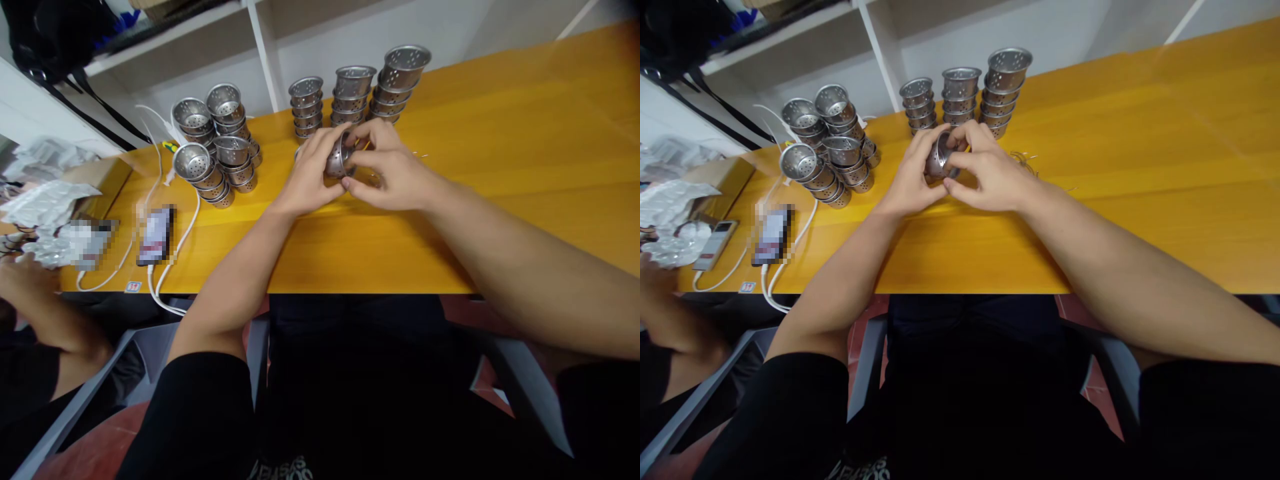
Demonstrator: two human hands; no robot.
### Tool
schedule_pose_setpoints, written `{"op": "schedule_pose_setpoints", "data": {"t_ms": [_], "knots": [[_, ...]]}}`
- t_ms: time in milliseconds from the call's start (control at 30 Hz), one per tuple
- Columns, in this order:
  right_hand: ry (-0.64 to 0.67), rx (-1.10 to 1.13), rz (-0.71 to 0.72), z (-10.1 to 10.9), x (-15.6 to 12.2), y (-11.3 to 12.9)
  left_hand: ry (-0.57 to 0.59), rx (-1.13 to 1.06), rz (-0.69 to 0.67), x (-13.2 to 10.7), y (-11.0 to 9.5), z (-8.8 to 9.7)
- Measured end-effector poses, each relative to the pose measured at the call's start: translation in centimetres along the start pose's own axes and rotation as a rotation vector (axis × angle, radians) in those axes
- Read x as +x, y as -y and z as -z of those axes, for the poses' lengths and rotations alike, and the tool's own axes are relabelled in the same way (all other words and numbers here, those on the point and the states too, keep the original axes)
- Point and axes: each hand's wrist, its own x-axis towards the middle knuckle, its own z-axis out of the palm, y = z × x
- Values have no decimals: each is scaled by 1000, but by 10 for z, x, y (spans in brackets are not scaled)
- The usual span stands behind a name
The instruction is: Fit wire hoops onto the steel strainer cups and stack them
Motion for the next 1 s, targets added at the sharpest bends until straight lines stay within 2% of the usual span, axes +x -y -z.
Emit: {"op": "schedule_pose_setpoints", "data": {"t_ms": [233,333,467,633,800,1000], "knots": [[160,48,-102,16,4,12,59,5,54,2,-4,3],[191,77,-130,18,5,13,66,18,54,1,-4,7],[154,90,-145,18,3,7,79,23,49,-1,-7,13],[75,96,-65,20,2,2,78,24,61,-2,-8,16],[89,102,-181,19,2,4,60,39,62,-3,-6,16],[12,202,-188,11,0,-8,63,58,57,-2,-5,17]]}}
